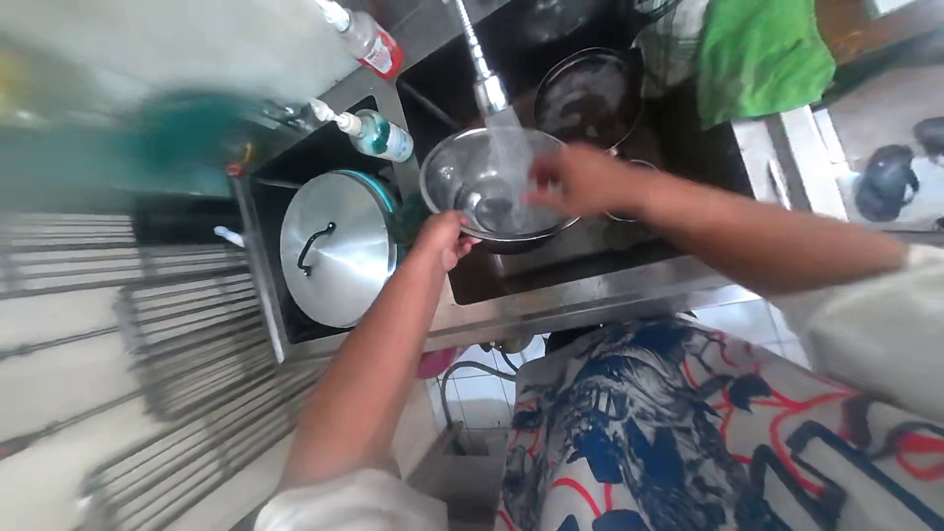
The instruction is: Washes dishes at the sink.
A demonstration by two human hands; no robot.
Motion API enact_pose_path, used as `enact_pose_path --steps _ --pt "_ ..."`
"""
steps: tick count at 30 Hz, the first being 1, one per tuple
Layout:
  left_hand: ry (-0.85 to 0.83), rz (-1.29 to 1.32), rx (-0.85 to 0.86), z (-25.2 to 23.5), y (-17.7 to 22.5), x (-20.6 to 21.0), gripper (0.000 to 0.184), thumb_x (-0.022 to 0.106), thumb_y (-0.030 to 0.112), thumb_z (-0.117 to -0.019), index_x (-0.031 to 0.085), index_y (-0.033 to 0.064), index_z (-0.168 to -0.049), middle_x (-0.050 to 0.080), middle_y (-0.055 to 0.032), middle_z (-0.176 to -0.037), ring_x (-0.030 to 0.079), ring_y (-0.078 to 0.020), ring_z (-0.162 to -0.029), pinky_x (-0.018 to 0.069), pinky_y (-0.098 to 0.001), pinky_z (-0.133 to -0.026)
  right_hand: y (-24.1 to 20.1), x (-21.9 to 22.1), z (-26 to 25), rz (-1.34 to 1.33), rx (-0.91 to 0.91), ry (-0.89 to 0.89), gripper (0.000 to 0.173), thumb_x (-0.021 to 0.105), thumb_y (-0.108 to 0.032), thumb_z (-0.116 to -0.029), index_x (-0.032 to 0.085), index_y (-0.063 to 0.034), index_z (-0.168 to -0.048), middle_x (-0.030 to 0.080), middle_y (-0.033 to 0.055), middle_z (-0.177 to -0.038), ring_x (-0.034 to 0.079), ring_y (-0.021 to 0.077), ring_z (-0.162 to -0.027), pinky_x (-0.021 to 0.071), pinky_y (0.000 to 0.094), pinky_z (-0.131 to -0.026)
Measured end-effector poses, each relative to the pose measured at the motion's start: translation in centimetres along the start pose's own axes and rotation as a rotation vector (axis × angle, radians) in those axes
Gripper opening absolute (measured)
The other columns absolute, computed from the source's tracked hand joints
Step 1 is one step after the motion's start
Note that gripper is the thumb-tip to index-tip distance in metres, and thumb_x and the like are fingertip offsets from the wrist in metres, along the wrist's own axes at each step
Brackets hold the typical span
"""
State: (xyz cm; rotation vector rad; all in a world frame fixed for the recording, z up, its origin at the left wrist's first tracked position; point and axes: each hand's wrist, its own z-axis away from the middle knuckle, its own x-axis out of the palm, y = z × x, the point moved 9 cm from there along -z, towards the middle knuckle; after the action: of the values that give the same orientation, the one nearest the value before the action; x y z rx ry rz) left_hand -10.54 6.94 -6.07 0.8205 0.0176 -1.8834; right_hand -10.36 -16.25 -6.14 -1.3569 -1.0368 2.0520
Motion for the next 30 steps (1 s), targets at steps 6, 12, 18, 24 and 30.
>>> enact_pose_path --steps 6,12,18,24,30 --pt "-0.086 -0.013 -0.074 1.6 1.1 0.5 0.007 0.048 0.011 -0.1 0.053 0.0087 -0.103 0.056 -0.0026 -0.074 0.048 -0.0035 -0.047 0.0375 -0.0146 -0.041 -1.1 4.6 5.5 0.249 -0.576 0.505 0.039 0.061 -0.035 -0.1018 0.068 -0.0021 -0.082 0.071 0.0145 -0.077 0.073 0.0331 -0.077 0.0592 0.0495 -0.071" --pt "-0.19 -0.246 -0.107 2.6 3.4 0.7 0.033 0.036 0.037 -0.1073 0.05 0.0137 -0.088 0.045 0.0025 -0.055 0.034 -0.003 -0.037 0.0252 -0.0159 -0.035 -1.0 -0.6 3.3 0.19 -0.533 0.617 0.043 0.057 -0.034 -0.1025 0.065 -0.0012 -0.076 0.065 0.0144 -0.065 0.069 0.0335 -0.062 0.055 0.0506 -0.055" --pt "-0.259 -0.453 -0.048 1.3 5.3 1.7 0.062 0.022 0.057 -0.1079 0.054 0.0115 -0.081 0.05 -0.0006 -0.054 0.034 -0.0066 -0.039 0.0261 -0.0198 -0.038 1.6 -4.3 -1.1 0.123 -0.316 0.349 0.056 0.048 -0.049 -0.1054 0.066 -0.0033 -0.078 0.066 0.0141 -0.069 0.069 0.035 -0.069 0.0539 0.0577 -0.063" --pt "-0.236 -0.559 -0.018 1.5 7.9 2.0 0.084 0.012 0.072 -0.1029 0.059 0.0058 -0.08 0.048 -0.0014 -0.052 0.035 -0.0088 -0.039 0.0283 -0.0222 -0.04 3.9 -6.5 -4.2 0.046 -0.202 0.202 0.059 0.046 -0.049 -0.1081 0.063 -0.0022 -0.077 0.062 0.0137 -0.072 0.065 0.032 -0.073 0.0512 0.0548 -0.068" --pt "-0.209 -0.508 -0.017 0.9 7.4 1.8 0.089 0.009 0.075 -0.1004 0.061 0.0054 -0.083 0.053 -0.003 -0.058 0.042 -0.0107 -0.044 0.034 -0.0243 -0.044 3.7 -6.5 -4.0 0.085 -0.195 0.206 0.06 0.045 -0.053 -0.107 0.066 -0.0041 -0.079 0.064 0.0133 -0.074 0.067 0.0331 -0.076 0.0517 0.0563 -0.07"
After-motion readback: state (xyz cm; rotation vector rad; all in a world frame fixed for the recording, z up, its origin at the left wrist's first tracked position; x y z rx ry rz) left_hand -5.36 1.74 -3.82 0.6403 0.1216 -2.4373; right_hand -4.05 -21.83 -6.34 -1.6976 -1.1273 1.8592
